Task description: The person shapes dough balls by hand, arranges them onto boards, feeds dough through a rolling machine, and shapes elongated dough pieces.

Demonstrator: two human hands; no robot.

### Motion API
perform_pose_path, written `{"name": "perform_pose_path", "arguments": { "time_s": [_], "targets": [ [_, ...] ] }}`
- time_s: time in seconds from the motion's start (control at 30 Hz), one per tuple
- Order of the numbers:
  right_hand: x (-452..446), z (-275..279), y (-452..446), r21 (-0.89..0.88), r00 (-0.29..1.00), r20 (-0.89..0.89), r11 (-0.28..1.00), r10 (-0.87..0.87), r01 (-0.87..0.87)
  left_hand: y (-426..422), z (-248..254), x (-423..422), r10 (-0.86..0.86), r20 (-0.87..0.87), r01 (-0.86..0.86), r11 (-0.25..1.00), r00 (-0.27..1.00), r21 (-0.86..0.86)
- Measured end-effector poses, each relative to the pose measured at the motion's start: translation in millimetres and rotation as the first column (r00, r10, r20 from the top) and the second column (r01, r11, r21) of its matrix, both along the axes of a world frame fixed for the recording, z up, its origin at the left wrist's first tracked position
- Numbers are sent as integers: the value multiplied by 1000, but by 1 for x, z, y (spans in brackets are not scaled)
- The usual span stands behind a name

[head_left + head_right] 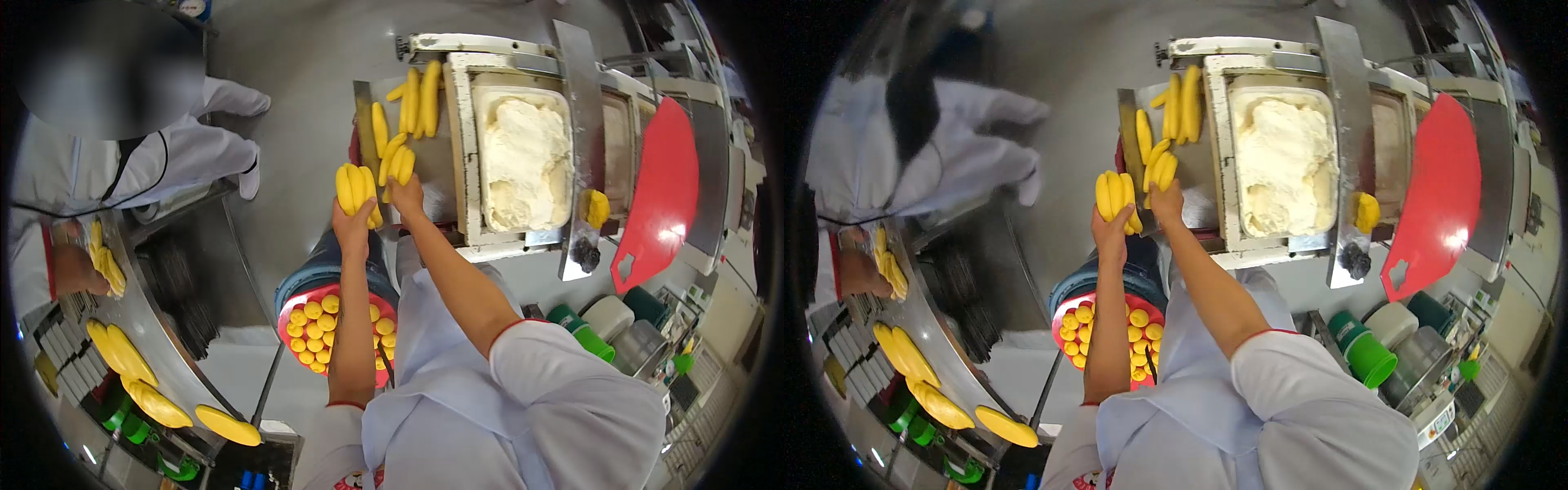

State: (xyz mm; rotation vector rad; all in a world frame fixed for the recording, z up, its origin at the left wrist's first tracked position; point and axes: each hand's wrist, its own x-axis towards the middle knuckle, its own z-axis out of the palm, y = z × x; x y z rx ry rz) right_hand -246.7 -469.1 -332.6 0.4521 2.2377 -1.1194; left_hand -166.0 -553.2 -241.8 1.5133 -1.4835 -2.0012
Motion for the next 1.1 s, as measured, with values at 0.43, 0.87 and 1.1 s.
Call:
{"name": "perform_pose_path", "arguments": {
  "time_s": [0.43,0.87,1.1],
  "targets": [
    [-125,370,206,-340,782,-570,939,-252,54,79,-82,-74,-228,792,775,476,566,-417],
    [-190,390,269,-468,826,-502,884,-258,-9,19,-108,-85,269,-7,-258,929,963,266],
    [-205,454,277,-210,526,-838,975,-144,-67,46,235,-140,-117,267,289,488,957,-823]
  ]
}}
